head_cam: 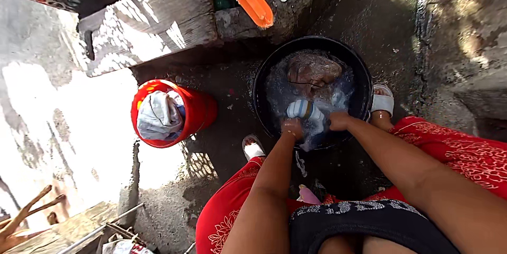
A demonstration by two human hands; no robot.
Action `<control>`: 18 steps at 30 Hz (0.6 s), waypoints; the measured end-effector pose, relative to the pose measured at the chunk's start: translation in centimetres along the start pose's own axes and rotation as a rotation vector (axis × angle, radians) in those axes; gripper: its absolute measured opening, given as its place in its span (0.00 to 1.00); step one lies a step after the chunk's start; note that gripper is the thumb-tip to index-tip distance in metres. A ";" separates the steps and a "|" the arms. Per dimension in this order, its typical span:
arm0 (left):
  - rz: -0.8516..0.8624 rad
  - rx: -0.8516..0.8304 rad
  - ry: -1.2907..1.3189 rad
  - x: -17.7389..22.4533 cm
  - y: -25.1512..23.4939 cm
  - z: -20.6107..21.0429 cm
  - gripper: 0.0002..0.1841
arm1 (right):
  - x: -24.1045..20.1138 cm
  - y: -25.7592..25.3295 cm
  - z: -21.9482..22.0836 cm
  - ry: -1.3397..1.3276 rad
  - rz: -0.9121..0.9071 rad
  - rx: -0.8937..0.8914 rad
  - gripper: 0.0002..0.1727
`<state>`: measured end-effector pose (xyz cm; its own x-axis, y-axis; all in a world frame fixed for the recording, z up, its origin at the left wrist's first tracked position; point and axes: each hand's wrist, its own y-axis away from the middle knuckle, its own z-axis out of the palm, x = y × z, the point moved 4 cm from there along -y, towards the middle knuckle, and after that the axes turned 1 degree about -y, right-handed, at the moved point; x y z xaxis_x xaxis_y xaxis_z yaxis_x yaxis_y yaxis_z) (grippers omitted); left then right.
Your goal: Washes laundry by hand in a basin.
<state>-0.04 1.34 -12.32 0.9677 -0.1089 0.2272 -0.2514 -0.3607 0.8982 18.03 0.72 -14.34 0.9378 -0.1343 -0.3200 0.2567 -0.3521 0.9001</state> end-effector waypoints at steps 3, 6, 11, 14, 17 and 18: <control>0.232 0.148 0.274 2.3 1.4 -2.7 0.18 | 2.3 -0.1 -1.6 -0.438 -0.111 0.401 0.26; 0.597 0.435 0.510 5.5 7.5 -7.4 0.06 | 3.5 0.2 -2.4 -0.760 -0.183 0.717 0.31; 1.250 0.792 0.877 6.3 20.4 -13.9 0.07 | 1.8 1.9 -1.3 -1.297 -0.195 0.645 0.41; 1.342 0.890 1.008 2.7 21.2 -15.5 0.18 | -0.3 2.5 -1.9 -1.722 -0.336 0.584 0.44; 1.160 0.746 1.236 -1.2 15.5 -14.0 0.44 | -2.8 3.9 -3.5 -1.894 -0.459 0.566 0.32; 1.063 0.682 1.378 -1.7 12.8 -12.5 0.49 | -4.2 4.8 -4.0 -1.844 -0.480 0.612 0.22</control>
<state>-4.70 8.51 3.45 -0.3350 0.0954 0.9374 -0.3063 -0.9519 -0.0126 16.25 3.32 -7.50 -0.5967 -0.4241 -0.6813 -0.1063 -0.7997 0.5909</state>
